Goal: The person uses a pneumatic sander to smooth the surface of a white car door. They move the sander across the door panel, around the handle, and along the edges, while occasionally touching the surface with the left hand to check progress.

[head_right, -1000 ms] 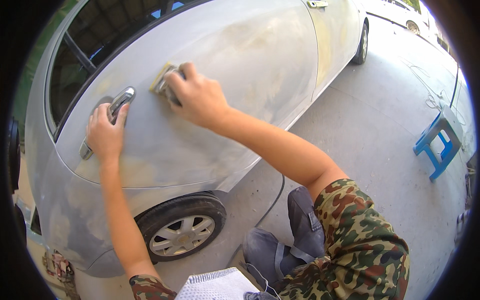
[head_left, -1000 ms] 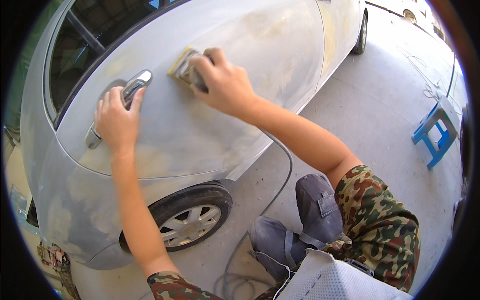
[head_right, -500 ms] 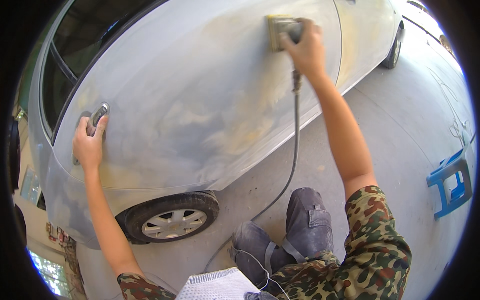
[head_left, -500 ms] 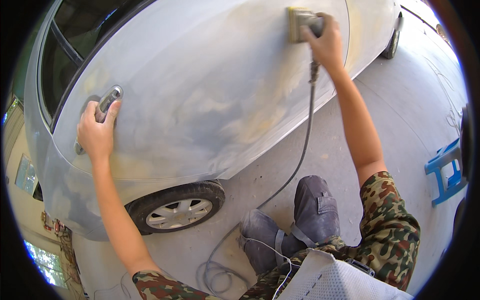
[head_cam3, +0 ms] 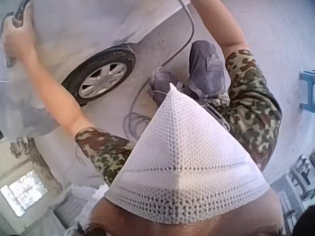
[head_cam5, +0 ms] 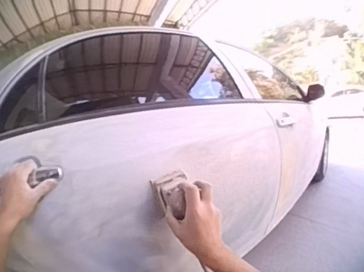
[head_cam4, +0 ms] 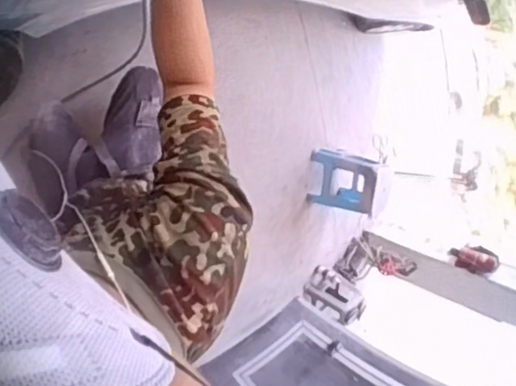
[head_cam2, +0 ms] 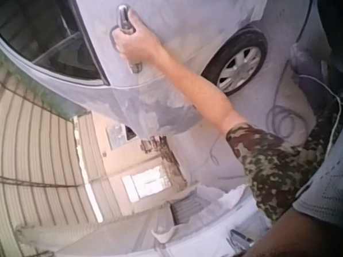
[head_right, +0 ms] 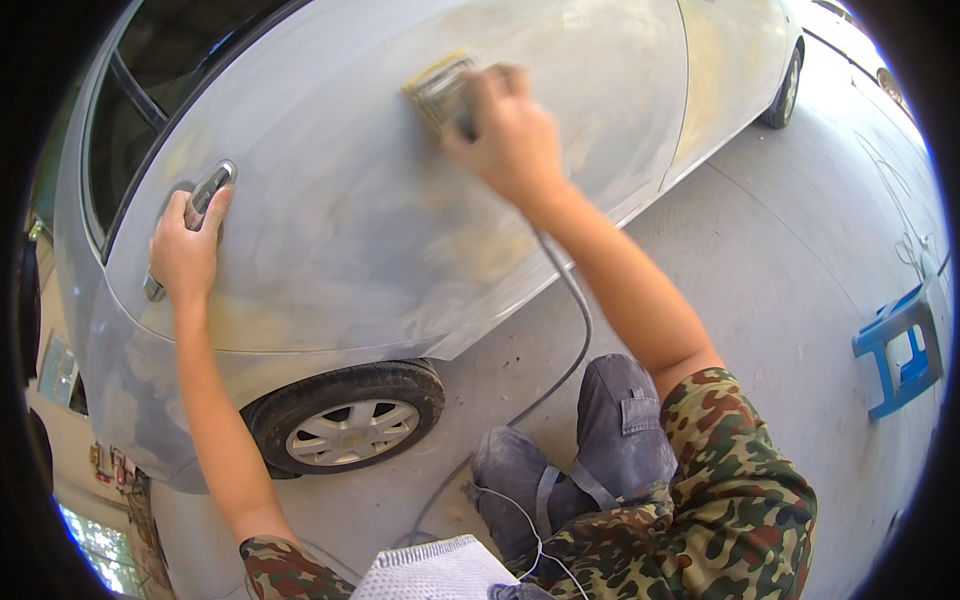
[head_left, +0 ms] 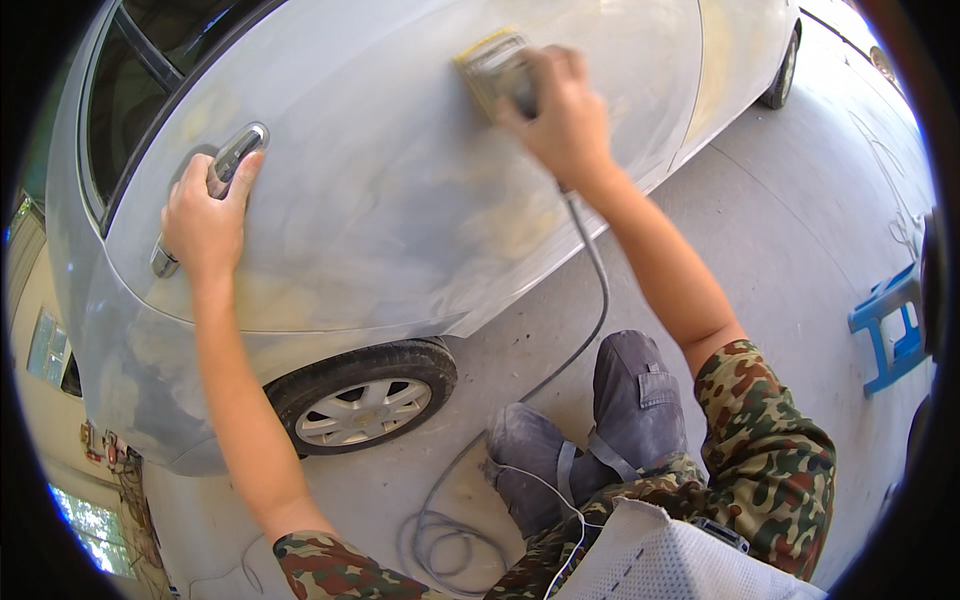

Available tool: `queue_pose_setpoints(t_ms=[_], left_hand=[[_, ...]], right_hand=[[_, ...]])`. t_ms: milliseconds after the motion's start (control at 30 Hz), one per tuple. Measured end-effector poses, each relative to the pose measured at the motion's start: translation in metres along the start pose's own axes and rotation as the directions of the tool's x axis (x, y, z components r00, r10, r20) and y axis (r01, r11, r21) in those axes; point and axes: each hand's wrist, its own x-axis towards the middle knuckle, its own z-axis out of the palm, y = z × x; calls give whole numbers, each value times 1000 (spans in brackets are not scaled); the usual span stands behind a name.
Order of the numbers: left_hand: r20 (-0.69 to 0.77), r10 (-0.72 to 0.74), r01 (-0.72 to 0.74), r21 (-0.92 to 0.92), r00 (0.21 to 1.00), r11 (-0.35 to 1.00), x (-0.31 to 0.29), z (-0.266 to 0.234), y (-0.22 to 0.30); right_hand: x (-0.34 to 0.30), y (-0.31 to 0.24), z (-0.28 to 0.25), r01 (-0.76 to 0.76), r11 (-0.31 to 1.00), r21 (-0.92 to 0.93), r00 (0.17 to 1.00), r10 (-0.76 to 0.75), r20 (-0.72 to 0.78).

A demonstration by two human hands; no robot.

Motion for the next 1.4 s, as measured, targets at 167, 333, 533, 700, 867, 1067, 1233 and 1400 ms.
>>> queue_pose_setpoints(t_ms=[167, 333, 533, 700, 867, 1067, 1233, 1400], left_hand=[[-57, 65, -67, -38, 996, 997, 4, 1, 4], [-126, 96, -93, 32, 987, 995, 2, 3, -3], [-248, 142, -106, 151, 958, 983, 17, 19, 25], [-295, 155, -110, 162, 943, 981, 28, 33, 50], [-341, 276, -196, 251, 899, 948, 34, 45, 69], [-323, 274, -189, 272, 906, 944, 25, 42, 57], [-349, 281, -184, 286, 894, 941, 28, 48, 30], [-357, 297, -206, 272, 885, 940, 49, 59, 21]], right_hand=[[-29, -108, 13, 75, 986, 148, 993, -88, 83], [-24, -91, 2, 24, 985, 173, 991, -46, 122], [31, 56, -31, -182, 982, 42, 982, 180, 53], [78, 204, -57, -289, 957, -8, 957, 289, -1], [131, 320, -88, -326, 943, -70, 942, 318, -109], [148, 312, -101, -293, 956, -27, 953, 290, -81], [114, 230, -57, -84, 996, -13, 995, 85, 47], [143, 255, -49, -63, 996, -58, 998, 62, -11]])
